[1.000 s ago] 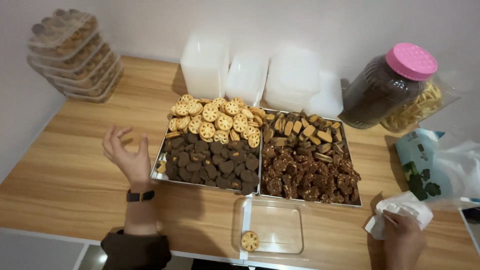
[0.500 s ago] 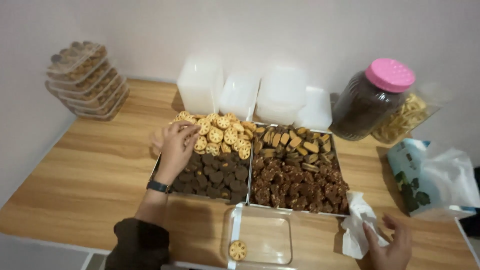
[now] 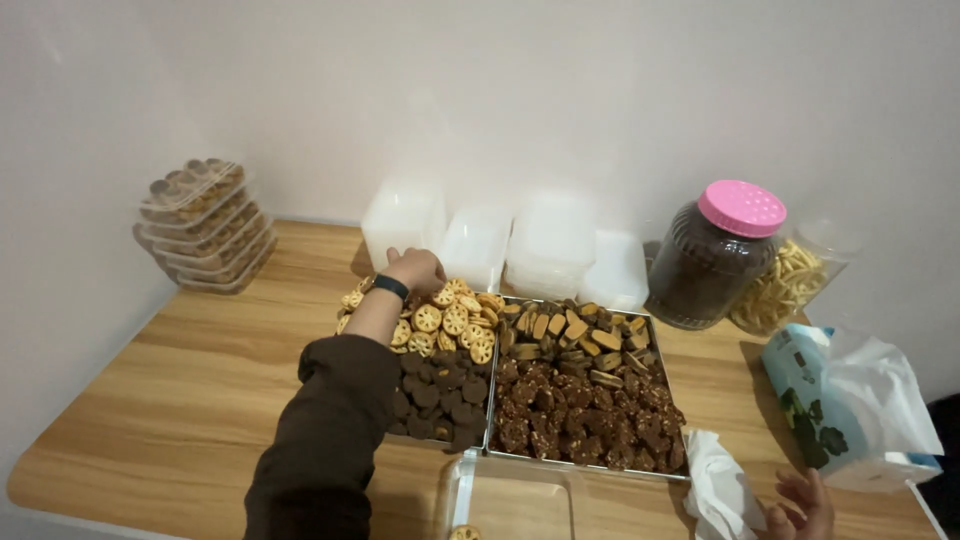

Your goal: Assembling sandwich cookies by joining two halves and placing the finished cookies into a plastic container.

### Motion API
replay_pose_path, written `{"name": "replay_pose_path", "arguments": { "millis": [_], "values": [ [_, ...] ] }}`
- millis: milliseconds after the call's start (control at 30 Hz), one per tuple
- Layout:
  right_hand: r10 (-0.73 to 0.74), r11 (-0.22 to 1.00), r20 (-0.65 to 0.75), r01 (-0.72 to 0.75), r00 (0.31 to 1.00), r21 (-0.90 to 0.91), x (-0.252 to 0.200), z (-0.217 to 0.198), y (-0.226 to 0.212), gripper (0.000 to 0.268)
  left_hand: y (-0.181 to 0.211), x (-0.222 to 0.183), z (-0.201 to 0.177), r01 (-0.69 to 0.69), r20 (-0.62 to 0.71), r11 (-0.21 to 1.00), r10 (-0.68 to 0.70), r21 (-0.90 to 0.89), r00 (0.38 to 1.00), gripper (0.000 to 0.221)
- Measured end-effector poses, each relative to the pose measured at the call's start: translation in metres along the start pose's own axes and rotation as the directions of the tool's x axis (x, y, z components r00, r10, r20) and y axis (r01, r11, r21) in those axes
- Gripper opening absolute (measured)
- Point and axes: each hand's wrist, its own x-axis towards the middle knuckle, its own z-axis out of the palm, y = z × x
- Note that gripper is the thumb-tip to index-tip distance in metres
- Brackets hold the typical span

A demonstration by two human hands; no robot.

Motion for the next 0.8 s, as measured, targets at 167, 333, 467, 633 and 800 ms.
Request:
{"name": "replay_pose_path", "arguments": {
  "millis": [167, 333, 467, 633, 800],
  "values": [
    [0.047, 0.999, 0.013, -0.047, 0.999, 0.011, -0.003, 0.002, -0.042, 0.074, 0.001, 0.011, 0.005, 0.004, 0.036, 0.998, -0.007, 0.064, 0.999, 0.017],
    [0.001, 1.000, 0.026, -0.002, 1.000, 0.030, -0.004, 0.001, -0.021, 0.072, 0.004, 0.003, 0.010, 0.017, -0.004, 1.000, -0.017, -0.003, 1.000, 0.012],
    [0.050, 0.999, 0.047, -0.051, 0.998, 0.015, -0.004, 0.000, -0.042, 0.071, 0.003, -0.004, 0.007, -0.002, -0.022, 0.999, 0.001, -0.040, 1.000, 0.031],
    [0.034, 0.998, 0.098, -0.040, 0.995, 0.058, -0.007, -0.005, -0.044, 0.063, 0.011, -0.029, -0.008, -0.015, 0.021, 0.992, 0.018, -0.124, 1.000, 0.012],
    [0.014, 1.000, 0.085, -0.016, 0.996, 0.021, -0.007, -0.004, -0.044, 0.065, 0.009, -0.028, -0.010, -0.045, -0.002, 0.994, 0.045, -0.103, 0.999, 0.021]
  ]
}}
